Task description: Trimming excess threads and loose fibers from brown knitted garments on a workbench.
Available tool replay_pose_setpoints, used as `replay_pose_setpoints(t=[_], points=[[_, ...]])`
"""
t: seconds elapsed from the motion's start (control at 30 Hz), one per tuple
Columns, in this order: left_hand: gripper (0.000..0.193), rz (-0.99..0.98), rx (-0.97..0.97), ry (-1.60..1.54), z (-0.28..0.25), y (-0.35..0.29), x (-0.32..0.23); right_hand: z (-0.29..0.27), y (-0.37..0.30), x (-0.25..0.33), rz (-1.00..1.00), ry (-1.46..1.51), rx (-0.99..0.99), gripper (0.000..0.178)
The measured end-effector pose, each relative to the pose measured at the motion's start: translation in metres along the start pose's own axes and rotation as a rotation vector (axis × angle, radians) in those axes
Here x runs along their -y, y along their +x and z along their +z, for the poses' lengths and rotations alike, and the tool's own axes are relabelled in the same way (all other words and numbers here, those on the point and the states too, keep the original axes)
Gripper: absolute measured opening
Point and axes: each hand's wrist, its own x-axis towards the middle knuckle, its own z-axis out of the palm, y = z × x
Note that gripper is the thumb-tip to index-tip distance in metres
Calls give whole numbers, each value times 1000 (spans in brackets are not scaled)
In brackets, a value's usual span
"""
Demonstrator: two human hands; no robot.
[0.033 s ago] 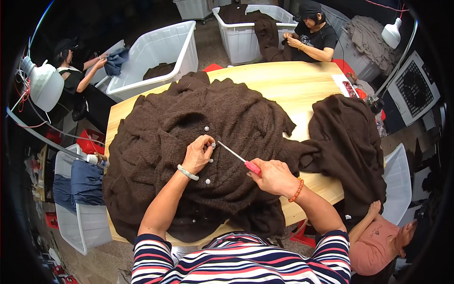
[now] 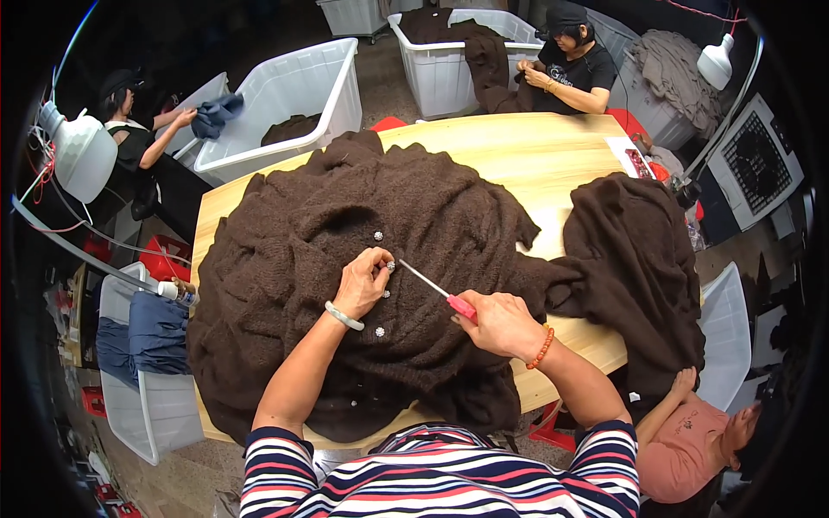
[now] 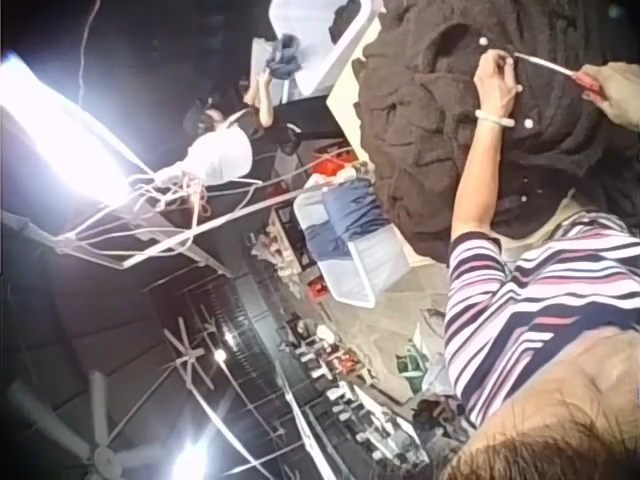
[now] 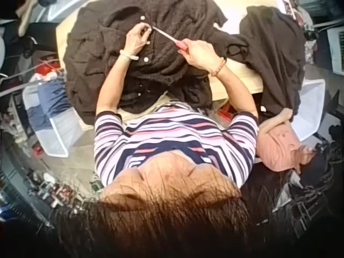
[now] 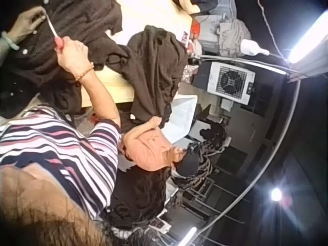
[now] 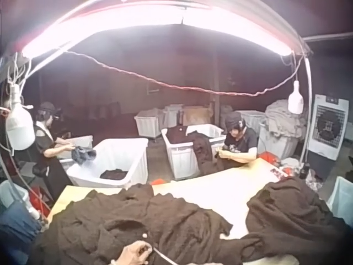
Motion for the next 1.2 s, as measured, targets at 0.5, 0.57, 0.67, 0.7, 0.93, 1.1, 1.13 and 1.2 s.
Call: replay_pose_setpoints(t=[0.5,0.57,0.67,0.7,0.93,1.1,1.13,1.2], points=[[21,-84,-249,-45,-1,11,-6,1,-5,-7,-74,72,-26,27],[32,-118,-303,202,1,25,1,0,1,-6,-67,54,-41,27],[33,-269,-101,496,2,47,-6,-2,10,-4,-45,30,-44,28],[29,-294,-61,544,3,56,4,-4,12,-1,-36,18,-45,28],[20,-196,-12,356,-5,53,33,-6,10,1,-21,39,-8,29],[28,82,-157,131,-12,9,-39,-2,-4,-18,-18,105,-20,29],[30,182,-107,179,-13,-6,-49,0,-12,-22,-27,83,-31,29],[28,205,5,295,-9,-35,-58,2,-25,-22,-41,62,-31,30]])
